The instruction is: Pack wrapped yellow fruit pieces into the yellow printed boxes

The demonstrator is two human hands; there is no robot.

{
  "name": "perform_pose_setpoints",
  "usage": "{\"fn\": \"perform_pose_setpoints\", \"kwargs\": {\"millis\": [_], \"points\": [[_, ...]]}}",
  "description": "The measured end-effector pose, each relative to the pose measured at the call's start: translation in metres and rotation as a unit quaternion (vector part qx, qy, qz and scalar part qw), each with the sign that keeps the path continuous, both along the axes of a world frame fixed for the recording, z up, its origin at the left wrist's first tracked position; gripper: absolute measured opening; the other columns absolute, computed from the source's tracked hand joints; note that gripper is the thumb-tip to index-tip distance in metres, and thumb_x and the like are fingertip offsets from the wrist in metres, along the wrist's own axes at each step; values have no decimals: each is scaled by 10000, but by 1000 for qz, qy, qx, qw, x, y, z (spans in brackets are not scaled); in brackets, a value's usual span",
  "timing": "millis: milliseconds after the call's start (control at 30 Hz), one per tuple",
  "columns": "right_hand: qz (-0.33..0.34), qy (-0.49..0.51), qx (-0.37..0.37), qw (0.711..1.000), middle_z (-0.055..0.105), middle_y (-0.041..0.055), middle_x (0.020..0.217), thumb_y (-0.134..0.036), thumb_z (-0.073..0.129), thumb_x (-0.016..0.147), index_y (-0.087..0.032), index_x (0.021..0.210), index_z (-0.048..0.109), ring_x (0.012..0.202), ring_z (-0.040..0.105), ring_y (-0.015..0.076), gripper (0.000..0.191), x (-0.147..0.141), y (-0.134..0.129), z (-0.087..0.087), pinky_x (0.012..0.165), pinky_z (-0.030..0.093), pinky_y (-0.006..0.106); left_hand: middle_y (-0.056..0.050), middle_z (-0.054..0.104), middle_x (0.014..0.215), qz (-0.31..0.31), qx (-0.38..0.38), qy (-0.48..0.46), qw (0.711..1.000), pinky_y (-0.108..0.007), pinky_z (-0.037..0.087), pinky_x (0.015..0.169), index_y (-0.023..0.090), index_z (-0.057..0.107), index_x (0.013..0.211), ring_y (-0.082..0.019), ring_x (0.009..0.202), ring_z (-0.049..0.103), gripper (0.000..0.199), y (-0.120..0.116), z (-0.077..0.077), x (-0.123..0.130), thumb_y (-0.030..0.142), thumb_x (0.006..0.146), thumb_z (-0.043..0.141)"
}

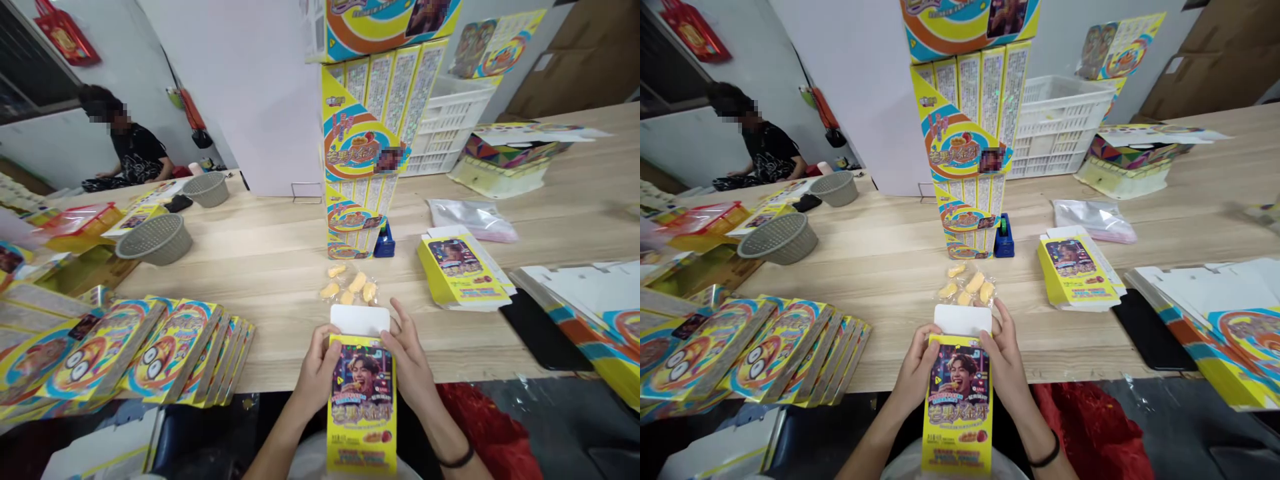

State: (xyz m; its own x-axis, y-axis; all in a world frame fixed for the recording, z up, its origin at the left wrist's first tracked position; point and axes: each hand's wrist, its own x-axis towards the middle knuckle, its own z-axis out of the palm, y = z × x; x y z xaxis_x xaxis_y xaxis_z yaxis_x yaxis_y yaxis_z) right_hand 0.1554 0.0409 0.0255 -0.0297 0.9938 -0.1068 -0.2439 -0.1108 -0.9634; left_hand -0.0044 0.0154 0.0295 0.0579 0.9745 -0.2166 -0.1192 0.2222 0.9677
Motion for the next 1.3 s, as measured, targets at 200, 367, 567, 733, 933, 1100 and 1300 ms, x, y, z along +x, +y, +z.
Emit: {"fn": "perform_pose_setpoints", "kwargs": {"millis": [200,367,567,733,933,1100,1300], "points": [[169,-58,28,984,593,76,1146,-428,656,732,-199,717,581,1033,566,220,242,20,14,8,868,438,338,17,563,822,7,-9,25,1000,-230,430,631,232,436,1002,-119,687,534,277,-1,2,0,451,840,487],[246,-77,-17,966,646,28,897,-401,652,739,-195,772,545,810,592,162,234,24,26,27,712,452,277,-31,589,993,-63,50,61,995,-265,436,750,234,425,1086,-151,856,564,290,-8,4,1,398,855,485],[265,-152,26,952,646,24,816,-355,651,740,-181,755,657,771,586,162,175,26,28,43,705,449,267,-4,592,895,-67,52,20,996,-241,431,683,247,335,1099,-122,760,560,296,-15,5,4,362,870,481],[370,-158,81,912,617,57,1064,-348,520,843,-240,985,693,980,579,198,248,41,25,50,823,455,317,-33,606,1035,-41,48,47,997,-255,443,781,266,345,1216,-135,886,579,348,-21,11,3,357,893,437],[410,-152,69,897,616,54,1112,-355,468,880,-279,1107,643,1028,567,212,297,56,25,41,866,443,345,-39,563,1205,-69,96,143,983,-260,385,932,265,498,1192,-162,1091,514,314,-22,13,2,343,897,425],[427,-96,56,897,553,74,1162,-435,443,886,-266,1138,619,1081,523,208,351,55,26,29,913,407,354,-62,586,1155,-80,99,158,979,-287,393,929,221,527,1159,-177,1066,525,314,-18,16,5,353,897,416],[472,-173,116,857,423,73,1303,-448,562,820,-304,1317,434,1251,357,209,532,47,16,40,1048,262,376,-41,606,1017,3,50,117,992,-264,417,864,208,546,1022,-162,979,547,264,-21,14,9,391,896,404]]}}
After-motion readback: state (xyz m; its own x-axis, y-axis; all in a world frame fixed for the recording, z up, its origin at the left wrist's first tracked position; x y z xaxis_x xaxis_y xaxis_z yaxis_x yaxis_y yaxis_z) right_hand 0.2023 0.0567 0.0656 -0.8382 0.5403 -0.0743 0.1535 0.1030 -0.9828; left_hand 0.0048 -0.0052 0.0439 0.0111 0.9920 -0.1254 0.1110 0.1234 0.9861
